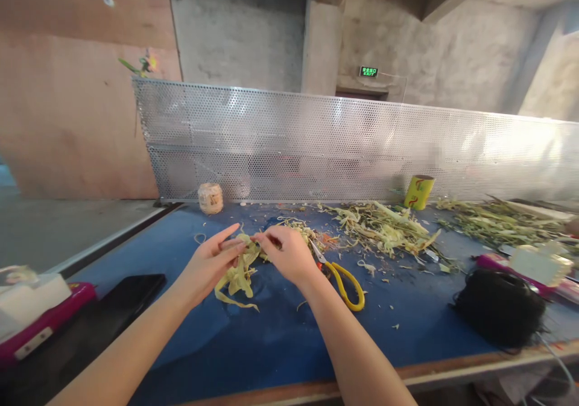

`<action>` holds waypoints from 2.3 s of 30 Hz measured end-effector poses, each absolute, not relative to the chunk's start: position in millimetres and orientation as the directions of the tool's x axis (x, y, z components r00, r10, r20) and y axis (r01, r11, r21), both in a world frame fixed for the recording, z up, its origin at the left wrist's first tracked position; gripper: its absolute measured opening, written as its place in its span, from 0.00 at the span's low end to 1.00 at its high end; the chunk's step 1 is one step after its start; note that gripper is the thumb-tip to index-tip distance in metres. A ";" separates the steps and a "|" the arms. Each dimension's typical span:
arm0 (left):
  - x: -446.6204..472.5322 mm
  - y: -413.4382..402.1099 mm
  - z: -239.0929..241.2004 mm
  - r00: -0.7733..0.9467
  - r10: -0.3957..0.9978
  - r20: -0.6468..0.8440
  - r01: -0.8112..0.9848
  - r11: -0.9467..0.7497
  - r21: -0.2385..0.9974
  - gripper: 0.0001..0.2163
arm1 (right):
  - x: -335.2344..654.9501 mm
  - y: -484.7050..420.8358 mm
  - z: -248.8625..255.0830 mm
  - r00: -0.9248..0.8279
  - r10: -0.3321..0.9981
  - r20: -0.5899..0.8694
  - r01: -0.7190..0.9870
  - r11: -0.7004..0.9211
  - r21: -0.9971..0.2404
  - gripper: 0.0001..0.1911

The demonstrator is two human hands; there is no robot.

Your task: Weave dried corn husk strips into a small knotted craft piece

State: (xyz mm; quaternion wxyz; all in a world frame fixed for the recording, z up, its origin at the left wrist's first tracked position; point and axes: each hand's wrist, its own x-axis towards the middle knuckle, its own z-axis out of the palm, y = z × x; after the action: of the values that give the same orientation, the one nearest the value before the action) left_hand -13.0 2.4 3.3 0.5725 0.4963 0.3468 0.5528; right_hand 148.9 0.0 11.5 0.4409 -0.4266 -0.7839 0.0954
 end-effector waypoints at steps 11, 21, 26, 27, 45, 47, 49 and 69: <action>-9.6 -7.5 6.5 0.194 0.967 0.163 -0.021 -0.162 0.987 0.47 | 147.4 3.0 12.4 -0.208 0.844 0.495 0.554 0.518 -0.652 0.10; -10.6 -6.3 2.7 0.216 0.964 0.157 0.031 -0.167 0.985 0.49 | 145.7 6.0 8.4 -0.210 0.848 0.486 0.433 0.526 -0.732 0.03; -12.2 -3.2 -2.3 0.325 0.925 0.197 -0.038 -0.196 0.980 0.46 | 141.9 6.9 6.9 -0.188 0.862 0.471 0.201 0.503 -0.840 0.05; -11.6 -3.3 -3.3 0.355 0.913 0.202 -0.046 -0.199 0.979 0.46 | 142.1 7.6 6.6 -0.164 0.864 0.476 0.165 0.499 -0.851 0.06; -13.6 0.5 -6.9 0.308 0.915 0.262 0.007 -0.277 0.961 0.40 | 148.4 9.5 6.7 -0.215 0.910 0.355 0.162 0.391 -0.906 0.12; -14.6 0.3 -5.8 0.261 0.917 0.301 0.030 -0.319 0.947 0.40 | 149.6 7.9 6.9 -0.269 0.911 0.313 0.252 0.380 -0.890 0.11; -15.0 -0.5 -4.6 0.231 0.913 0.335 0.067 -0.358 0.931 0.39 | 150.3 6.4 7.1 -0.309 0.911 0.271 0.319 0.368 -0.873 0.10; -19.1 2.2 -2.5 0.217 0.904 0.369 0.231 -0.415 0.880 0.39 | 165.8 4.1 17.3 -0.442 0.873 0.207 0.491 0.429 -0.758 0.08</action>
State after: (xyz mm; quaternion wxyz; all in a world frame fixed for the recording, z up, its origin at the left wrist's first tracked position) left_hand -19.1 2.2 -2.5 0.3548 0.6947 0.4082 0.4741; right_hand 165.8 4.1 17.3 0.3035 -0.4323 -0.7888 0.3143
